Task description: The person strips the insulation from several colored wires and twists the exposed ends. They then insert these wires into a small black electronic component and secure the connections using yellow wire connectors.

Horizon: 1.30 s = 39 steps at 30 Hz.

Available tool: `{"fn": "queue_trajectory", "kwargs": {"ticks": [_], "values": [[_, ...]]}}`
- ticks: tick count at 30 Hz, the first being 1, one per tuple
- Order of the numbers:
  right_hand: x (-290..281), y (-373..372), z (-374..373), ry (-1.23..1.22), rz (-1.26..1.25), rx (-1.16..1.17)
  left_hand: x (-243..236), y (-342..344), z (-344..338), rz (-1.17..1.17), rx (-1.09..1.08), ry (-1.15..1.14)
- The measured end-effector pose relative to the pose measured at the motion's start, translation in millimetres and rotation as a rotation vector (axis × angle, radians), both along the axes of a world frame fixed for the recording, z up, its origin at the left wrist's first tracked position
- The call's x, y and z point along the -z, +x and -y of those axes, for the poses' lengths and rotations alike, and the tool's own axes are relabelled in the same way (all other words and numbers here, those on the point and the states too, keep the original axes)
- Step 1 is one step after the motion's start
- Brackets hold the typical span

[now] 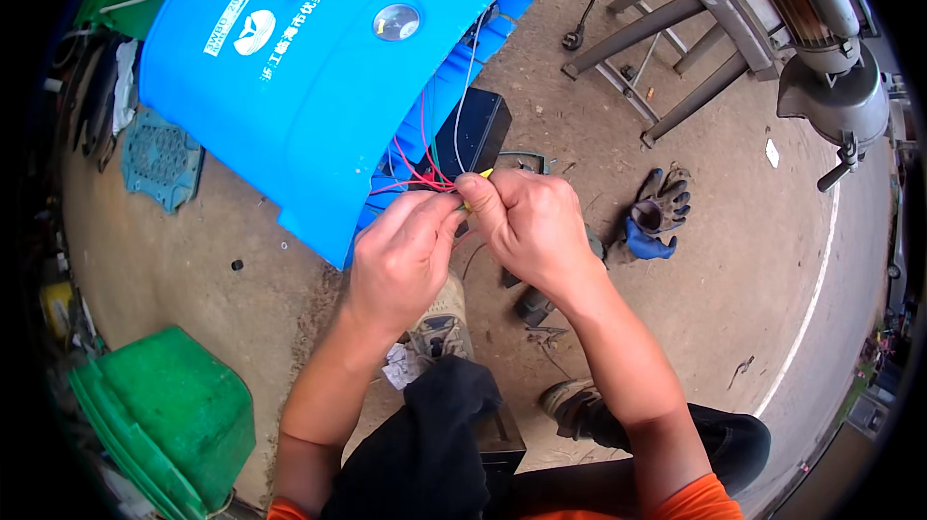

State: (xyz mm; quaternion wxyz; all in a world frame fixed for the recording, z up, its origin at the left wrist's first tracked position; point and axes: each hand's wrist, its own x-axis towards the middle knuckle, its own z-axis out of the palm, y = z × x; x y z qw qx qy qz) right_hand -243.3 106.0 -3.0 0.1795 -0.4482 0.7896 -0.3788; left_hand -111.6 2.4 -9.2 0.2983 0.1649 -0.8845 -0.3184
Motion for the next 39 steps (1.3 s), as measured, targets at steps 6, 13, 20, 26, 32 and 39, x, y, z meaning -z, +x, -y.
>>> {"fn": "queue_trajectory", "kwargs": {"ticks": [6,13,20,26,32,39], "values": [[14,-2,-9,-0.402,0.224,-0.048,-2,-2,-2,0.007,-0.003,0.005],[4,-2,0,-0.1,-0.108,-0.096,-4,1,1,-0.015,0.026,-0.041],[7,-4,-8,-0.268,0.184,-0.052,-1,1,-1,0.032,-0.028,0.0],[16,-5,-7,-0.332,0.045,-0.156,1,4,-3,0.009,-0.031,-0.034],[3,-8,1,-0.24,0.045,-0.153,-2,4,-1,0.002,0.007,-0.104],[6,-15,3,-0.258,0.394,-0.065,-2,5,-6,0.063,-0.058,-0.068]]}}
